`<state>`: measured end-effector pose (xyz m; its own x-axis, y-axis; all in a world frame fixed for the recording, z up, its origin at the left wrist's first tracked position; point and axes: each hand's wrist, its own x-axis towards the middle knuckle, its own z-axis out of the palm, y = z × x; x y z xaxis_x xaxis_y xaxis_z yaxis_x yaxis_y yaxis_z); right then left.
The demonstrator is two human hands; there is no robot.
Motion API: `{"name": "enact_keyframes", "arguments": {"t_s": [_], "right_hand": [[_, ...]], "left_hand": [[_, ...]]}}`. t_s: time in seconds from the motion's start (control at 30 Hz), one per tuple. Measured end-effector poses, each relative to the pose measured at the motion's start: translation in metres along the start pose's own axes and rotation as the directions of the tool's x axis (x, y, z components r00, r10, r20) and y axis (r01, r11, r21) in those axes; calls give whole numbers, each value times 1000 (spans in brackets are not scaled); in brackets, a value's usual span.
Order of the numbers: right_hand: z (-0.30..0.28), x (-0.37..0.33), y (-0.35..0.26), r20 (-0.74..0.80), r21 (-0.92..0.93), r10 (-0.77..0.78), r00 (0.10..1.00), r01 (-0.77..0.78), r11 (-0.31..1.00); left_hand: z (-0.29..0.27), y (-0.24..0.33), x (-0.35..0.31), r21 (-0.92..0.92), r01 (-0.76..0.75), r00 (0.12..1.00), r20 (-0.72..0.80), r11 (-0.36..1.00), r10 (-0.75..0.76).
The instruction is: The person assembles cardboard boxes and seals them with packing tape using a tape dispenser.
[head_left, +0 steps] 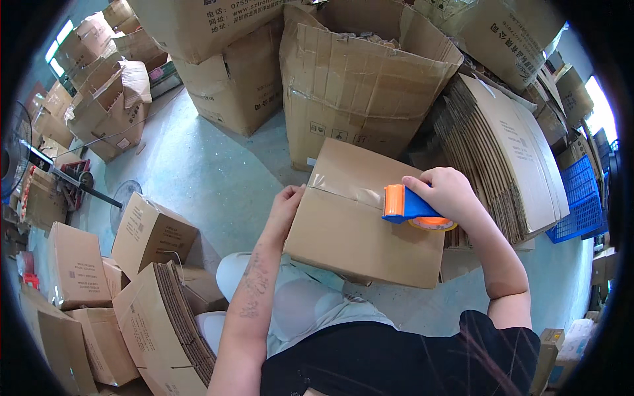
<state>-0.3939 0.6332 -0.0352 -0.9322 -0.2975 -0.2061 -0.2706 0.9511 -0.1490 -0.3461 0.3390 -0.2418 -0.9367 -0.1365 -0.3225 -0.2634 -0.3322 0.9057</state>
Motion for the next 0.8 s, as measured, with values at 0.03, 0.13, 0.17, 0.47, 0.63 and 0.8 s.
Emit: {"name": "enact_keyframes", "arguments": {"t_s": [0.03, 0.13, 0.17, 0.47, 0.63, 0.8], "right_hand": [[1, 1, 4, 0, 1, 1, 1000, -1, 1000], [3, 0, 9, -46, 118, 22, 999, -16, 993], [3, -2, 9, -65, 121, 12, 998, -4, 993], [5, -5, 9, -85, 92, 2, 996, 6, 996], [-4, -5, -8, 54, -18, -9, 998, 10, 1000], [-6, -24, 0, -19, 52, -22, 1000, 23, 998]], "left_hand": [[-1, -4, 3, 1, 0, 1000, 0, 1000, 0], [-7, -19, 14, 306, -107, 991, -41, 946, 125], [-10, -23, 17, 401, -103, 984, -93, 910, 153], [-15, 44, 16, 907, -34, 999, 24, 419, 31], [61, 85, -1, 836, -304, 905, 103, 457, 414], [101, 74, -20, 985, -172, 867, 163, -23, 470]]}}
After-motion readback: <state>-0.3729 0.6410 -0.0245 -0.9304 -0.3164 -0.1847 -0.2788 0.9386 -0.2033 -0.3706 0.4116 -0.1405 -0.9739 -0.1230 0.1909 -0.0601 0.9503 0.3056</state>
